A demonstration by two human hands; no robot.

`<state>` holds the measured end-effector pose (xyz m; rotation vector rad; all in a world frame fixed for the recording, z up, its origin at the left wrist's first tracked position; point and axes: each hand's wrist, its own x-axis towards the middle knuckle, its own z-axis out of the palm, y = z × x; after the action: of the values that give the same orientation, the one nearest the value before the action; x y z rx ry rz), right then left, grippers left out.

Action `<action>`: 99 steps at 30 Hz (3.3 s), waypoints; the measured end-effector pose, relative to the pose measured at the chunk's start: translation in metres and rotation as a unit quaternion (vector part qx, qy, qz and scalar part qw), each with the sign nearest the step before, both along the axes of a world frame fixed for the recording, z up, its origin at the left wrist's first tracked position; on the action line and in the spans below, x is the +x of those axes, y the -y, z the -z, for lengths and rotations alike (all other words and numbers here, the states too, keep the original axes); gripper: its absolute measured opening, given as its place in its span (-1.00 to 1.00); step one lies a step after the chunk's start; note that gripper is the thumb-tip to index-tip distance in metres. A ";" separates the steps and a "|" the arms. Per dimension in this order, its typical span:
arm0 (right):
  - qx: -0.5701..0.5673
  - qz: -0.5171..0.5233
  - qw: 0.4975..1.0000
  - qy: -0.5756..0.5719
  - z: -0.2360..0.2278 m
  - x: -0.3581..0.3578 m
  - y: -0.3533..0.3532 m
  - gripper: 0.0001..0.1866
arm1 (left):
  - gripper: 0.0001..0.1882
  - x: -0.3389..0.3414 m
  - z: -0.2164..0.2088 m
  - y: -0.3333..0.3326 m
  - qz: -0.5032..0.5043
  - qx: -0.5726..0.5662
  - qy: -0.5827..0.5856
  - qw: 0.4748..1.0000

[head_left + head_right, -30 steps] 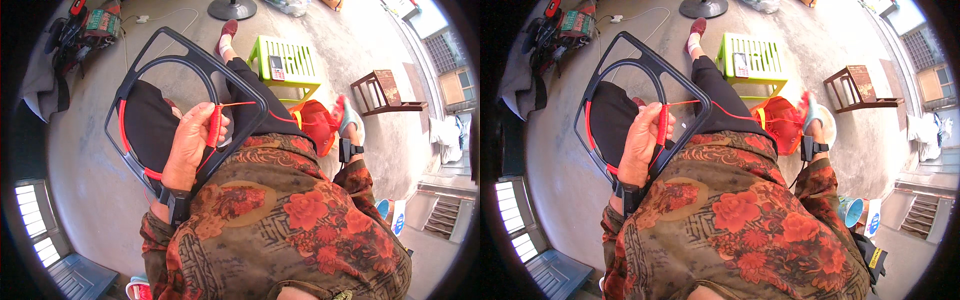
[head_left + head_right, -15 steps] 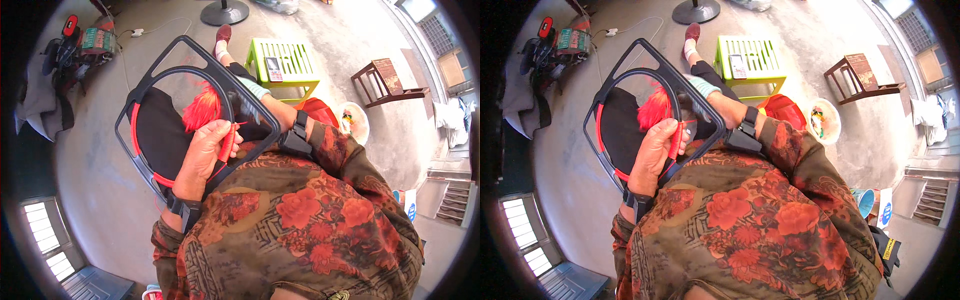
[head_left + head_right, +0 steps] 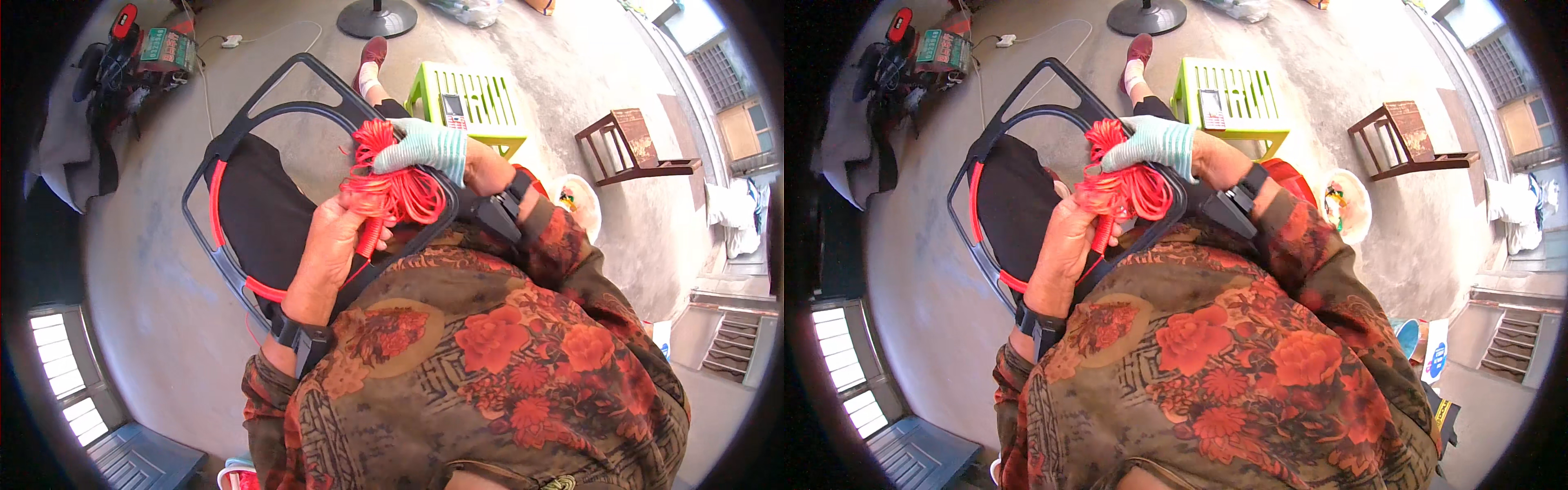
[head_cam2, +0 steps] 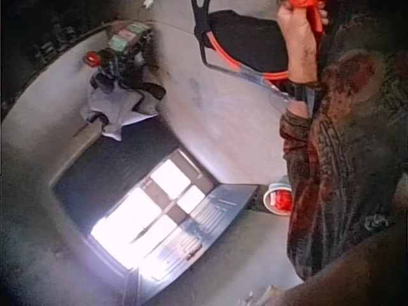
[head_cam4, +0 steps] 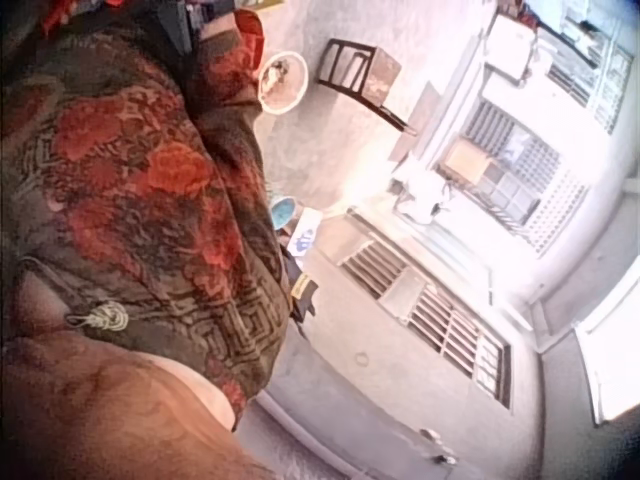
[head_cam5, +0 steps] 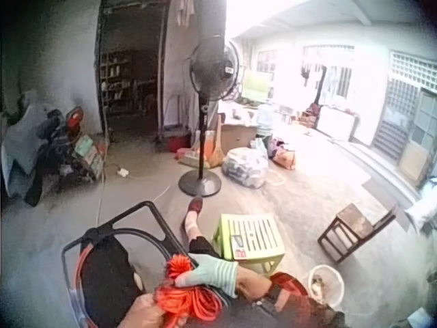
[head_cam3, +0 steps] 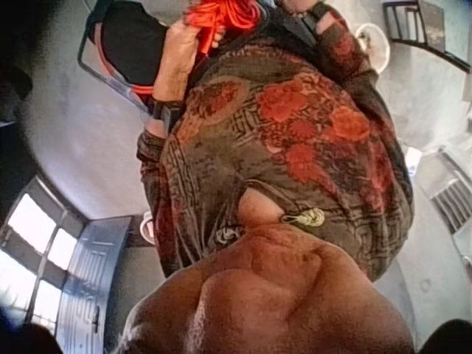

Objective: The person is seen wrapping a bundle of red plastic cord or wire around a black plastic frame.

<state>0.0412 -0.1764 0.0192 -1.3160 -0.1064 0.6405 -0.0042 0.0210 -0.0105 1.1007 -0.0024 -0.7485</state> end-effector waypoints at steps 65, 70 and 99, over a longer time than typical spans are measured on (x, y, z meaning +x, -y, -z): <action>-0.135 0.051 0.989 0.032 -0.013 -0.021 -0.001 -0.77 | -0.80 0.005 0.006 -0.002 0.008 -0.055 0.002 0.998; -0.260 0.026 0.956 0.132 0.019 -0.034 0.024 -0.71 | -0.79 0.004 0.003 0.000 -0.005 -0.032 -0.016 0.999; -0.421 0.266 0.839 0.219 0.083 -0.032 0.118 -0.66 | -0.83 0.010 -0.003 0.000 -0.028 -0.074 -0.045 0.996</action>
<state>0.0090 -0.2947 -0.0635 -2.2224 0.1986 -0.1584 0.0061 0.0209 -0.0080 0.9210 0.0487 -0.7357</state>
